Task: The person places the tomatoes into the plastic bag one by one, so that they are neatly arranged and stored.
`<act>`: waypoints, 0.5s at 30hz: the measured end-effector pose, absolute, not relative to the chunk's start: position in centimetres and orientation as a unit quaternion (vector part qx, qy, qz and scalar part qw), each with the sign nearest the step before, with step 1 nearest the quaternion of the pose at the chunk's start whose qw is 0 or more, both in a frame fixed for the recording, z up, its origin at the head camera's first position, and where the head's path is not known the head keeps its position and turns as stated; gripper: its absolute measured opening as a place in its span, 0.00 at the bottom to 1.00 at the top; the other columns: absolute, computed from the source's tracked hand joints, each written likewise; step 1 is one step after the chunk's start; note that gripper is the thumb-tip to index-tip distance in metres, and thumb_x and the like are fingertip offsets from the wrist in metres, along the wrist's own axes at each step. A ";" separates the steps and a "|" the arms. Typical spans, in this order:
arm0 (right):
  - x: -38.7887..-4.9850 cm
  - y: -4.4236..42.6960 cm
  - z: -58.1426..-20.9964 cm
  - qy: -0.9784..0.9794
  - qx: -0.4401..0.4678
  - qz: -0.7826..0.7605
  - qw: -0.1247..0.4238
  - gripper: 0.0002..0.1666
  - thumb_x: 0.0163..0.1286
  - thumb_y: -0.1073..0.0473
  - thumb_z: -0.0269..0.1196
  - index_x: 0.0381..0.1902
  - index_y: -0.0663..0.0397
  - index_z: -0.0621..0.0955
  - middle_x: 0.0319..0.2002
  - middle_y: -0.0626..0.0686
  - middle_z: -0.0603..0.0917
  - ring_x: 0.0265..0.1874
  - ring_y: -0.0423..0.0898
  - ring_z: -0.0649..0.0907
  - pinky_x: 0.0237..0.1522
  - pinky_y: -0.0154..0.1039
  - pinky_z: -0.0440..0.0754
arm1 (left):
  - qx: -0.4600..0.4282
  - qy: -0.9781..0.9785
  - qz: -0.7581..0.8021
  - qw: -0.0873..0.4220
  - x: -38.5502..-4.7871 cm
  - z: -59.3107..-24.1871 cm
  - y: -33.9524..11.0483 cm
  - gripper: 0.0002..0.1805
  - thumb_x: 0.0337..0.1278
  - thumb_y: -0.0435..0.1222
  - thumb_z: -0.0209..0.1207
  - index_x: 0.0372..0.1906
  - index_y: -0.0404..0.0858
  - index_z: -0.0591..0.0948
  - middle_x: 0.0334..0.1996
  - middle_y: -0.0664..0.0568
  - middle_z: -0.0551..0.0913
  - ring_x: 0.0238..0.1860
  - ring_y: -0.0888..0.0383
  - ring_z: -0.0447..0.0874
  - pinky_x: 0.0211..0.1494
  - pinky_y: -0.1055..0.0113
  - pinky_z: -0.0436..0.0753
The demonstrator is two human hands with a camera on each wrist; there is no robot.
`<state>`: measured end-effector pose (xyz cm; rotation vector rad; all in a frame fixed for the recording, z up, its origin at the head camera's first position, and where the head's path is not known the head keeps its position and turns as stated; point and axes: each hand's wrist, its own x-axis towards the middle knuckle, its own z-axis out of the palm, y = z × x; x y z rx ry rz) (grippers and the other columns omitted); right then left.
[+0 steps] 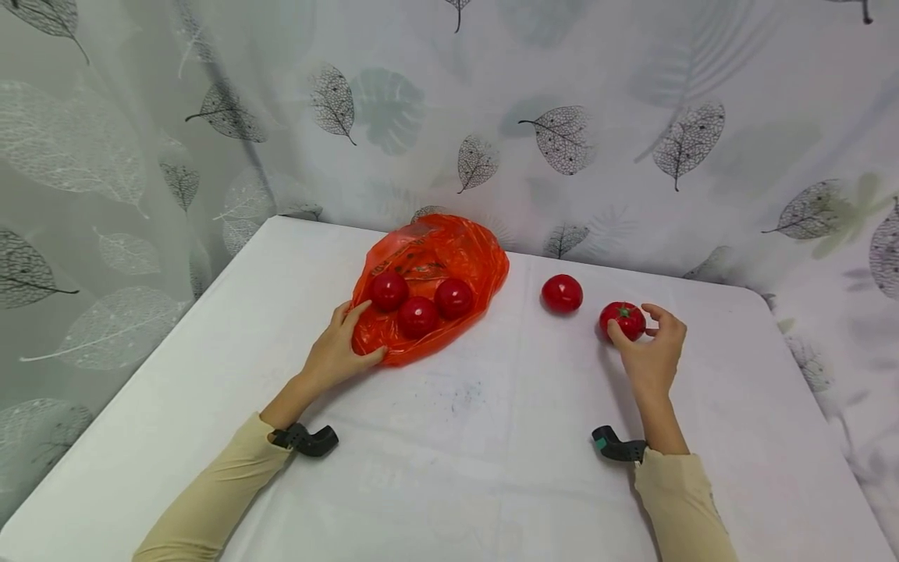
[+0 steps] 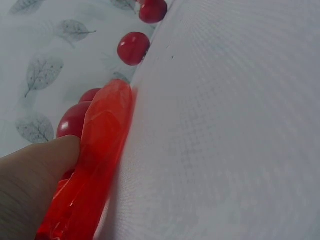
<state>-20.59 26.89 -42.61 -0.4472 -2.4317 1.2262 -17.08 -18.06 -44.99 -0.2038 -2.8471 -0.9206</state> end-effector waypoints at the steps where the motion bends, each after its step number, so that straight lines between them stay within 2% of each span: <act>1: -20.7 26.9 -42.7 -0.867 -0.161 0.435 0.181 0.35 0.64 0.52 0.65 0.67 0.54 0.68 0.65 0.57 0.66 0.52 0.45 0.69 0.44 0.29 0.70 | -0.067 -0.947 -0.306 0.071 -17.1 -45.0 -18.1 0.45 0.48 0.49 0.66 0.71 0.38 0.64 0.68 0.38 0.61 0.59 0.38 0.74 0.58 0.42 0.76; 8: -21.2 26.9 -43.0 -0.872 -0.172 0.431 0.153 0.37 0.66 0.51 0.64 0.70 0.53 0.65 0.66 0.58 0.66 0.55 0.49 0.68 0.56 0.37 0.75 | -0.066 -0.948 -0.304 0.068 -17.1 -45.0 -18.1 0.45 0.48 0.49 0.65 0.72 0.39 0.64 0.68 0.38 0.61 0.59 0.38 0.74 0.59 0.43 0.76; 15: -21.6 26.6 -42.9 -0.874 -0.165 0.435 0.140 0.39 0.67 0.51 0.63 0.71 0.55 0.63 0.67 0.61 0.65 0.62 0.55 0.67 0.64 0.52 0.72 | -0.060 -0.947 -0.309 0.063 -17.0 -44.9 -18.1 0.45 0.48 0.49 0.66 0.72 0.40 0.64 0.69 0.38 0.60 0.60 0.38 0.73 0.59 0.42 0.75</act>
